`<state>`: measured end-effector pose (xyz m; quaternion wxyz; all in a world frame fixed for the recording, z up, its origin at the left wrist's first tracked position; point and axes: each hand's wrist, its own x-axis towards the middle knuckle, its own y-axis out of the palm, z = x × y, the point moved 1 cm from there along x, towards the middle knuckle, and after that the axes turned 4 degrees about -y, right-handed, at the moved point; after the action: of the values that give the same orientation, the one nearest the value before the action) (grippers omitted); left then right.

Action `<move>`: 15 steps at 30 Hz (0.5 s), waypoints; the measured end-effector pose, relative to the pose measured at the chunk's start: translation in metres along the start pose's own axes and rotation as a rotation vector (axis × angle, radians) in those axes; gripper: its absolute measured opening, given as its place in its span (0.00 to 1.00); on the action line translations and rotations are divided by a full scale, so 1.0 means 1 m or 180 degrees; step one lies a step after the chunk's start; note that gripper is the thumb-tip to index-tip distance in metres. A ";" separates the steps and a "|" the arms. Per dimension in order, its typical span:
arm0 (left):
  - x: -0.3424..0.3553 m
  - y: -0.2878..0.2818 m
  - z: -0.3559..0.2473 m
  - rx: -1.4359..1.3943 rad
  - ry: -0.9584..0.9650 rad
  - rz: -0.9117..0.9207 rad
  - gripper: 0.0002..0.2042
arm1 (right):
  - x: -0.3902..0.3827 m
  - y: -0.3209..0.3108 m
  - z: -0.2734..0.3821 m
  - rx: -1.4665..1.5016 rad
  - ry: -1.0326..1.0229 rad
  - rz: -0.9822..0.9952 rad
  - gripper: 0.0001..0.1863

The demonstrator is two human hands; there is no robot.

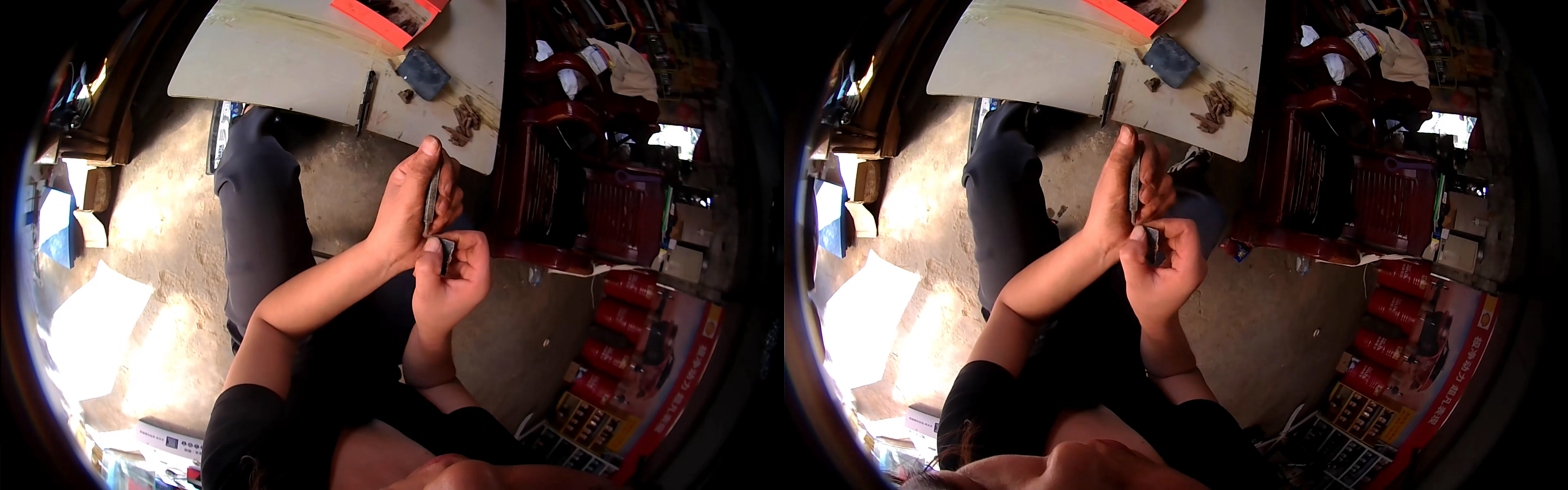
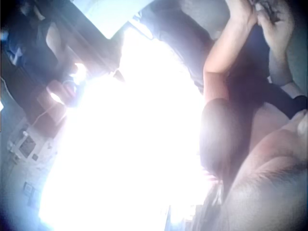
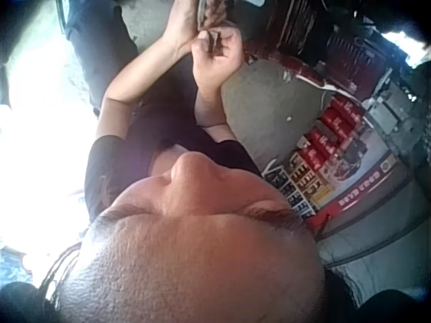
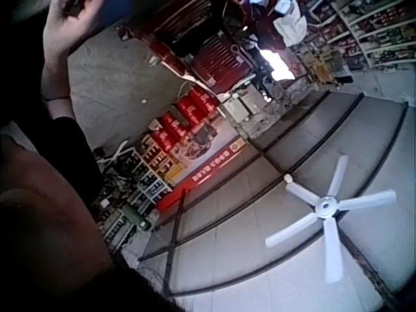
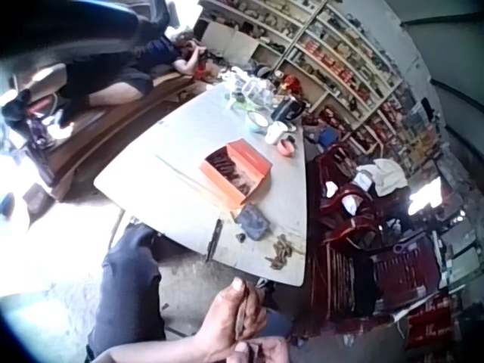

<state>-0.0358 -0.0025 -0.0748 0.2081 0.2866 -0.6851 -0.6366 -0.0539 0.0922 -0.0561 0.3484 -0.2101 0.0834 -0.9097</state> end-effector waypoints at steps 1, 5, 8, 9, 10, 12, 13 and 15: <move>0.000 0.001 0.001 0.0143 0.0002 -0.0034 0.25 | 0.000 0.001 0.000 -0.0017 -0.0051 -0.0016 0.07; -0.002 0.001 0.000 0.0383 0.0015 -0.0059 0.26 | 0.001 0.001 0.001 -0.0150 -0.0204 0.0064 0.06; -0.003 0.001 0.000 0.0434 0.0058 -0.0065 0.26 | 0.001 0.001 0.002 -0.0295 -0.0283 0.0120 0.06; -0.003 0.001 0.000 0.0443 0.0087 -0.0088 0.26 | 0.001 0.001 0.002 -0.0343 -0.0310 0.0120 0.06; -0.003 0.003 -0.001 0.0453 0.0113 -0.0109 0.25 | 0.001 0.001 0.002 -0.0358 -0.0315 0.0099 0.06; -0.003 0.003 0.000 0.0469 0.0150 -0.0093 0.25 | 0.001 0.002 0.002 -0.0388 -0.0325 0.0057 0.06; -0.003 0.001 0.000 0.0476 0.0166 -0.0057 0.25 | 0.001 0.002 0.002 -0.0386 -0.0319 0.0068 0.06; -0.003 -0.001 0.001 0.0494 0.0222 -0.0006 0.25 | 0.001 0.001 0.002 -0.0382 -0.0307 0.0088 0.06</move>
<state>-0.0341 -0.0001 -0.0752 0.2083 0.3245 -0.7245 -0.5714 -0.0527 0.0908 -0.0547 0.3513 -0.2731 0.1238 -0.8870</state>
